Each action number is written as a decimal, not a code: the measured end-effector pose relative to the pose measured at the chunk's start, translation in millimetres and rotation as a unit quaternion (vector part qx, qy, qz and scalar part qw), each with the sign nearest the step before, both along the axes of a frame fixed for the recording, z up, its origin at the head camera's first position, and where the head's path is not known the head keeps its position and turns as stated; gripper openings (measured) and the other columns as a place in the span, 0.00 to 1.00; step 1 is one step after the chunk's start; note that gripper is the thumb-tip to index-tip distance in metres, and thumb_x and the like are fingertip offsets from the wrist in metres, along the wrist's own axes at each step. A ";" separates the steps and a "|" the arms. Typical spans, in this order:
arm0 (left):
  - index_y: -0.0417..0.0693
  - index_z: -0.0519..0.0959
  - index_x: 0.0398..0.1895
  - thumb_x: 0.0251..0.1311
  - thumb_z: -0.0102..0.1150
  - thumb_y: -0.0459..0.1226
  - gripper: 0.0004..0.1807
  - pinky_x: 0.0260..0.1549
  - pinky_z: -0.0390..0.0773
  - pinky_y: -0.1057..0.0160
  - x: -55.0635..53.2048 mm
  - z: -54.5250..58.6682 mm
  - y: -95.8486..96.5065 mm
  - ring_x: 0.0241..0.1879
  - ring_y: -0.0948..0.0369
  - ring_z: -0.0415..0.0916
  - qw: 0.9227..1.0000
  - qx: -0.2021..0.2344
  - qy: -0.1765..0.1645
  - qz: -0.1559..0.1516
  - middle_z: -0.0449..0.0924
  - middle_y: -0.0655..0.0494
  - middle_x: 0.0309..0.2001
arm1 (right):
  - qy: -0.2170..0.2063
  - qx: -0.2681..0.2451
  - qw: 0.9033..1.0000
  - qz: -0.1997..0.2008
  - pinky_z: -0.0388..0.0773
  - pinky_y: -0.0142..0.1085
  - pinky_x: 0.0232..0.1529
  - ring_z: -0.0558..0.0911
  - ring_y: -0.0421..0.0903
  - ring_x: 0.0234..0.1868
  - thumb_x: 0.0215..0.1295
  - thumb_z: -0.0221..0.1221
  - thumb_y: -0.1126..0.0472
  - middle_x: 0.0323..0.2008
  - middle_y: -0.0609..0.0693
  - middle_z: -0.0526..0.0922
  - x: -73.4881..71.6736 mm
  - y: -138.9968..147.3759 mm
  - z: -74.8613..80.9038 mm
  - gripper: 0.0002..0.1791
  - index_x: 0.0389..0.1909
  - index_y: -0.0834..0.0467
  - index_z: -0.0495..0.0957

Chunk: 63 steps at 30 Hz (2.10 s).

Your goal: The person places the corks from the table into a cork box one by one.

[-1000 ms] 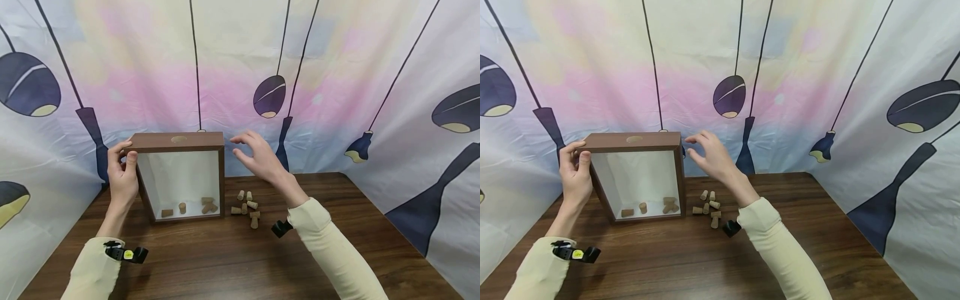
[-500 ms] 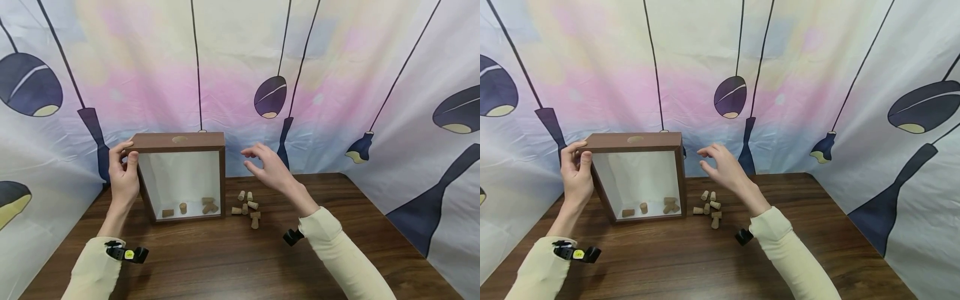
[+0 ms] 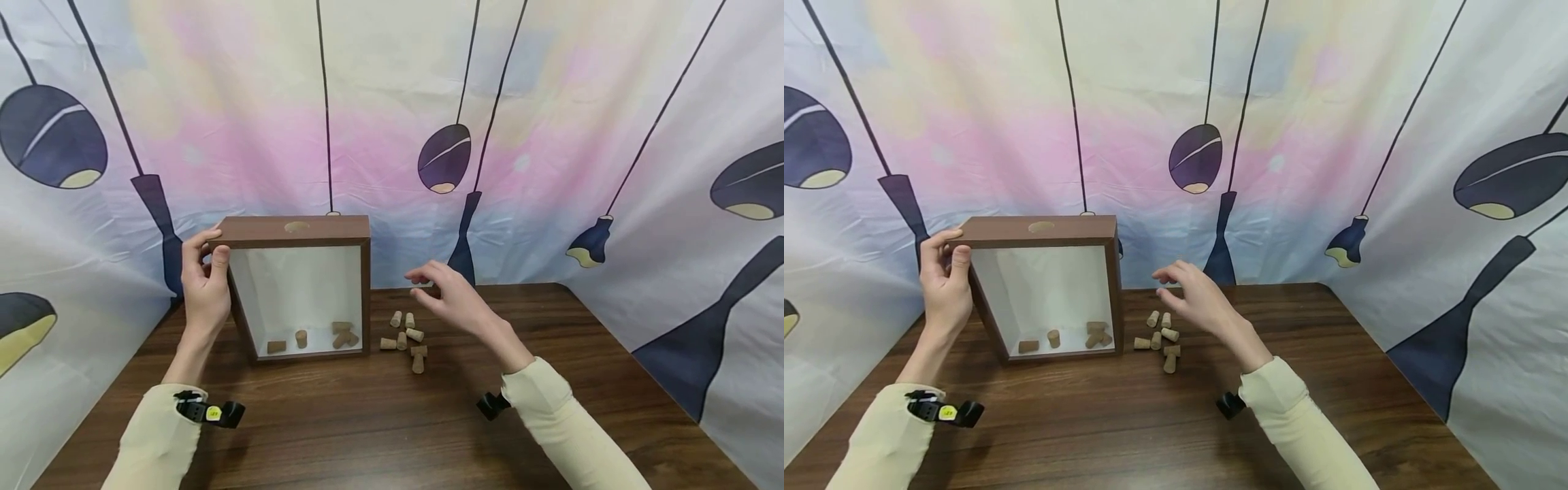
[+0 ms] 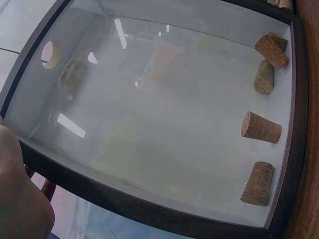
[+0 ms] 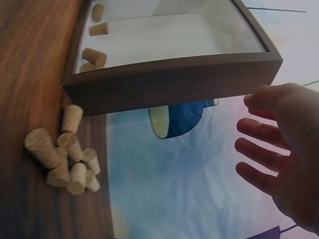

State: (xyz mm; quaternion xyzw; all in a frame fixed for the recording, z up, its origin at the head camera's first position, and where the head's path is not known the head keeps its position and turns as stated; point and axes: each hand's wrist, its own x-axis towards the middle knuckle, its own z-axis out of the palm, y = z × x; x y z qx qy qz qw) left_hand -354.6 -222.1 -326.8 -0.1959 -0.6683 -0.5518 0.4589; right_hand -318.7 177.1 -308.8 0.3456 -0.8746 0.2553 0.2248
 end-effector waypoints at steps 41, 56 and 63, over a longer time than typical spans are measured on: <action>0.35 0.69 0.64 0.74 0.49 0.37 0.21 0.33 0.62 0.72 -3.3 -0.6 1.2 0.34 0.68 0.64 1.000 0.008 0.010 -0.003 0.72 0.56 0.67 | -0.147 0.192 0.970 -0.014 0.77 0.40 0.45 0.79 0.43 0.44 0.67 0.64 0.53 0.44 0.43 0.80 9.7 19.7 -88.4 0.15 0.53 0.50 0.82; 0.35 0.68 0.64 0.75 0.49 0.36 0.20 0.31 0.60 0.73 -1.8 -1.2 1.9 0.32 0.67 0.62 0.999 0.018 0.013 -0.023 0.71 0.56 0.67 | -0.136 0.215 0.967 -0.019 0.78 0.38 0.44 0.79 0.40 0.44 0.65 0.66 0.54 0.44 0.42 0.79 8.7 16.0 -97.8 0.13 0.49 0.49 0.84; 0.35 0.68 0.65 0.74 0.49 0.36 0.20 0.31 0.60 0.72 -2.3 0.4 1.4 0.34 0.67 0.63 1.000 0.006 0.008 -0.008 0.71 0.56 0.67 | -0.131 0.217 0.967 -0.030 0.79 0.39 0.45 0.79 0.40 0.45 0.64 0.67 0.53 0.46 0.42 0.79 9.8 15.7 -98.7 0.10 0.46 0.46 0.85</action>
